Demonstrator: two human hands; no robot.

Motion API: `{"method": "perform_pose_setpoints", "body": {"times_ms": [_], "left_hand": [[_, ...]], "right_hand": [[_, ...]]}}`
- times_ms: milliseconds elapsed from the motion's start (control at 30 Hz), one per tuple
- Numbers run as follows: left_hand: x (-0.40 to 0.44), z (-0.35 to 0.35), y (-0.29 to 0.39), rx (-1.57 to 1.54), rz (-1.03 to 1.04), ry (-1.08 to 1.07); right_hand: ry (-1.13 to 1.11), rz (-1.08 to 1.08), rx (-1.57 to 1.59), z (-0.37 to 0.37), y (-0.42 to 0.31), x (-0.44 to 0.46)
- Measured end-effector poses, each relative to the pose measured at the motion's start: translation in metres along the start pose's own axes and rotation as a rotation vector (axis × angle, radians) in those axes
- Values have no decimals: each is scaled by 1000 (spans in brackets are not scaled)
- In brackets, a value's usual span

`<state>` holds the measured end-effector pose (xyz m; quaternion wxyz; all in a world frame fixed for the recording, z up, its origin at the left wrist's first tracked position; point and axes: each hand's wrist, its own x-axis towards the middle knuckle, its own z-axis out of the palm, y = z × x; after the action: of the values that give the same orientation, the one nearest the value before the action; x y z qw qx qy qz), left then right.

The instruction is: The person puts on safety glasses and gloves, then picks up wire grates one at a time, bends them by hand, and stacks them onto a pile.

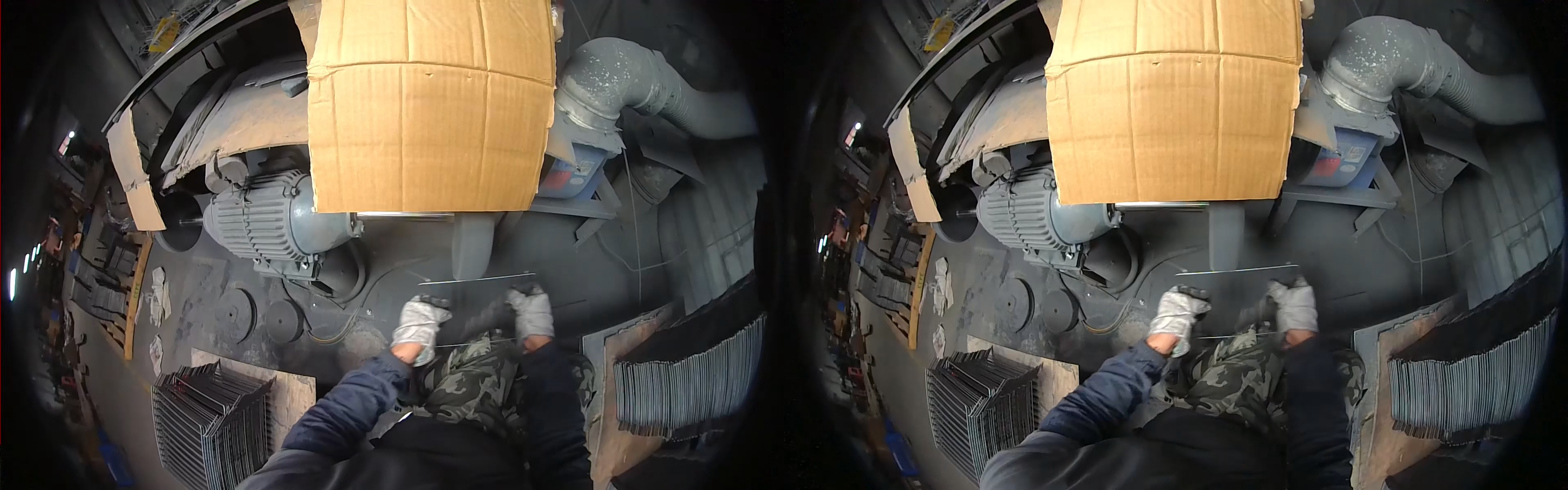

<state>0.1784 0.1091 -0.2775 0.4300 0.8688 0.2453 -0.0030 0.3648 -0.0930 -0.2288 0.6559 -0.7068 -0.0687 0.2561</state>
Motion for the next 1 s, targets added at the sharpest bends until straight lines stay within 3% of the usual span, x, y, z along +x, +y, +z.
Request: {"method": "perform_pose_setpoints", "body": {"times_ms": [33, 133, 167, 233, 300, 400, 467, 500, 567, 633, 667, 700, 733, 767, 867, 1000], "left_hand": [[-9, -6, -19, -197, -19, 51], [-42, -41, -68, 574, 335, 245], [-45, -57, -52, 484, 37, 38], [-61, -55, -57, -6, -175, 109], [-73, -62, -15, -400, -322, 255], [-66, -39, -19, 282, 100, 305], [-78, -29, 13, 105, 120, 276], [-82, -29, 34, 173, 101, 255], [-79, -5, 26, -694, 180, 289], [-95, -17, 82, -739, 356, 372], [-105, -25, 108, -1001, 389, 370], [-114, -37, 124, -986, 308, 302], [-118, -41, 136, -1059, 346, 292], [-121, -45, 143, -950, 415, 314], [-125, -58, 161, -776, 635, 380], [-140, -77, 175, -615, 758, 455]], "right_hand": [[-14, 10, -64, 21, -4, -6], [-98, 25, -58, 80, 10, -15], [-108, 38, -146, 91, 19, -12], [-146, 48, -53, 90, 34, -15], [-177, 23, 42, 81, 23, -21], [-195, -63, 210, 50, -13, -48], [-168, -129, 330, 23, -31, -74], [-179, -112, 342, 3, -35, -85], [-141, -138, 505, -21, -53, -110], [-123, -460, 153, -40, -63, -137], [-131, -340, 336, -50, -73, -151], [-144, -222, 520, -59, -90, -163], [-161, -103, 704, -68, -98, -172], [-174, -117, 772, -77, -90, -172], [-59, -495, 270, -70, -103, -195], [-38, -646, -47, -73, -114, -207]]}}
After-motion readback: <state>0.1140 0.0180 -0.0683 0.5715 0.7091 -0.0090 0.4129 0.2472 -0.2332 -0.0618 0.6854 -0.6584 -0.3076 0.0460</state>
